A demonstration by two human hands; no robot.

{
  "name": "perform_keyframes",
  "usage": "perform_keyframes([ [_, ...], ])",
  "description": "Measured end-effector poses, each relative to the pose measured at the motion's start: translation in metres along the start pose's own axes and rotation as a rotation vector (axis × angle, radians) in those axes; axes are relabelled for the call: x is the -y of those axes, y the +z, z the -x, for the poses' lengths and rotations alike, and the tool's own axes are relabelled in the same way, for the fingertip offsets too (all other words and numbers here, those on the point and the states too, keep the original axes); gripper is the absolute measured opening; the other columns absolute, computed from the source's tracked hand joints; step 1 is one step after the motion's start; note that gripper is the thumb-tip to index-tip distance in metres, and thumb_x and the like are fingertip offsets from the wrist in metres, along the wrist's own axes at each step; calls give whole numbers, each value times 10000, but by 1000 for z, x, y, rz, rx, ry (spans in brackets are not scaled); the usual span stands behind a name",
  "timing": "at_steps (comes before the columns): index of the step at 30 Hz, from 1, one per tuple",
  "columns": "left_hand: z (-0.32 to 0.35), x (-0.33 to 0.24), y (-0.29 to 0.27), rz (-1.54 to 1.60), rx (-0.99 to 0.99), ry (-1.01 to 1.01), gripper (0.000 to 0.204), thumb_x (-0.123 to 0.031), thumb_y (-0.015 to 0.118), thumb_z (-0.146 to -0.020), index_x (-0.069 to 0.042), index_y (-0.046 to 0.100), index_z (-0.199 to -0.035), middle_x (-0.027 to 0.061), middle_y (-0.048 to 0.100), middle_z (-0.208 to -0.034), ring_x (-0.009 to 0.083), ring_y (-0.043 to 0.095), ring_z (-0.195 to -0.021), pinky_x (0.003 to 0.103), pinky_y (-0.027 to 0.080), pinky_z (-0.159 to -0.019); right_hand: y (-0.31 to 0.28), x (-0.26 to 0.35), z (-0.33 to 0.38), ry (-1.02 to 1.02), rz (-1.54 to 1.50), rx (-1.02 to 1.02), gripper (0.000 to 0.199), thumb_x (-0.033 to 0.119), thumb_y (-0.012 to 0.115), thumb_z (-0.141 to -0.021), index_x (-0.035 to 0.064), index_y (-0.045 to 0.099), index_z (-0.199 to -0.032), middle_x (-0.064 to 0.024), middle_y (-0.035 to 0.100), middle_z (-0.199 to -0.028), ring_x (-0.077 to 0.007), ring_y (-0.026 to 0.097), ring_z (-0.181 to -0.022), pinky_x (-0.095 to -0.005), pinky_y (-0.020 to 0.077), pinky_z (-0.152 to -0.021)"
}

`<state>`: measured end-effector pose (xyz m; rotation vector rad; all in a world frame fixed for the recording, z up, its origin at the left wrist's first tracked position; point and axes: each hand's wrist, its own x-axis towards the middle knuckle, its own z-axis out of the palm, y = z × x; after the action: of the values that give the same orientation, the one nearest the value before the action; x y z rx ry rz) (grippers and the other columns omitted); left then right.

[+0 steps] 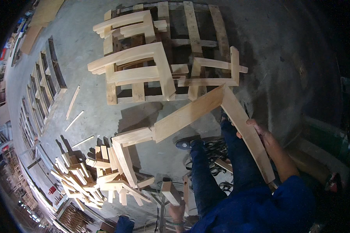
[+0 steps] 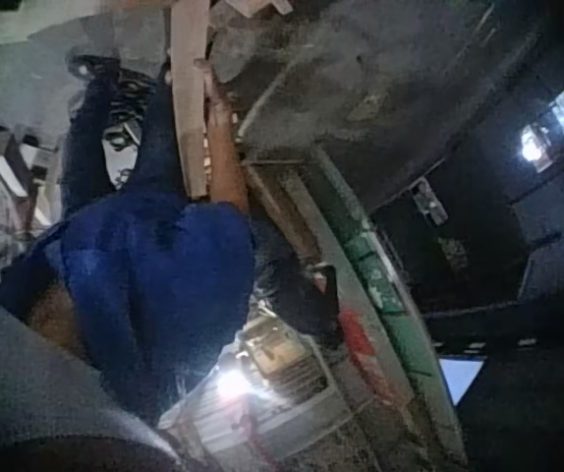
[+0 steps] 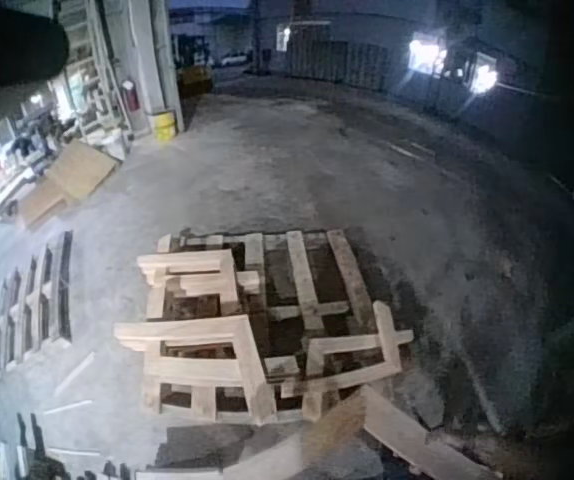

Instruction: The person repeatedly picks up L-shaped wooden frames from a pile on the floor and stacks them onto a wooden pallet. The person handles the frames one by one, aligning them into a neat stack.

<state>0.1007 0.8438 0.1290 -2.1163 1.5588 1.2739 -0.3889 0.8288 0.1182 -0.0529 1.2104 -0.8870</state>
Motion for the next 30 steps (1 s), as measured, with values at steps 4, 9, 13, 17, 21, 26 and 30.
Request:
perform_keyframes([
  [4,18,-22,26,54,8,-35,394,-288,723,-664,25,630,-884,178,664,-784,333,657,-771,401,501,-647,-57,-16,6,107,-69,18,662,507,512,-788,-26,486,-1180,-118,607,-822,-184,585,-708,-297,450,-652],
  [9,23,-59,54,242,-89,-44,402,-231,753,-662,36,620,-930,183,664,-838,311,663,-793,383,504,-670,-105,3,2,206,-47,38,710,470,554,-722,-37,465,-1211,-115,594,-825,-161,544,-705,-280,427,-630],
  [13,8,-92,76,24,39,-55,415,-233,745,-672,29,613,-964,192,659,-849,332,653,-822,389,505,-679,-183,-4,18,275,-57,-14,632,448,549,-756,-27,495,-1169,-123,614,-864,-193,584,-752,-300,447,-689],
  [17,5,-133,99,-109,-31,13,388,-244,720,-677,7,624,-957,209,653,-842,365,638,-819,421,499,-680,-262,3,17,292,-93,30,542,445,532,-840,-13,544,-1130,-138,636,-963,-216,617,-855,-337,464,-801],
  [21,-7,-194,122,-208,-31,-72,384,-284,703,-679,-5,637,-934,202,656,-831,366,638,-819,434,497,-686,-339,0,-27,211,274,-350,566,458,546,-796,0,497,-1125,-119,610,-923,-209,587,-839,-345,465,-768],
  [26,-54,-222,156,-149,-46,39,356,-294,711,-677,-6,649,-877,177,666,-798,354,649,-796,410,504,-665,-360,69,-170,289,509,-179,605,509,579,-797,19,518,-1146,-114,596,-985,-184,566,-884,-331,458,-762],
  [30,-97,-285,182,3,3,162,331,-254,706,-708,-8,629,-916,137,661,-827,297,651,-803,369,495,-715,-371,108,-261,266,522,-152,623,523,652,-737,40,584,-1124,-85,617,-981,-148,567,-866,-293,457,-753],
])
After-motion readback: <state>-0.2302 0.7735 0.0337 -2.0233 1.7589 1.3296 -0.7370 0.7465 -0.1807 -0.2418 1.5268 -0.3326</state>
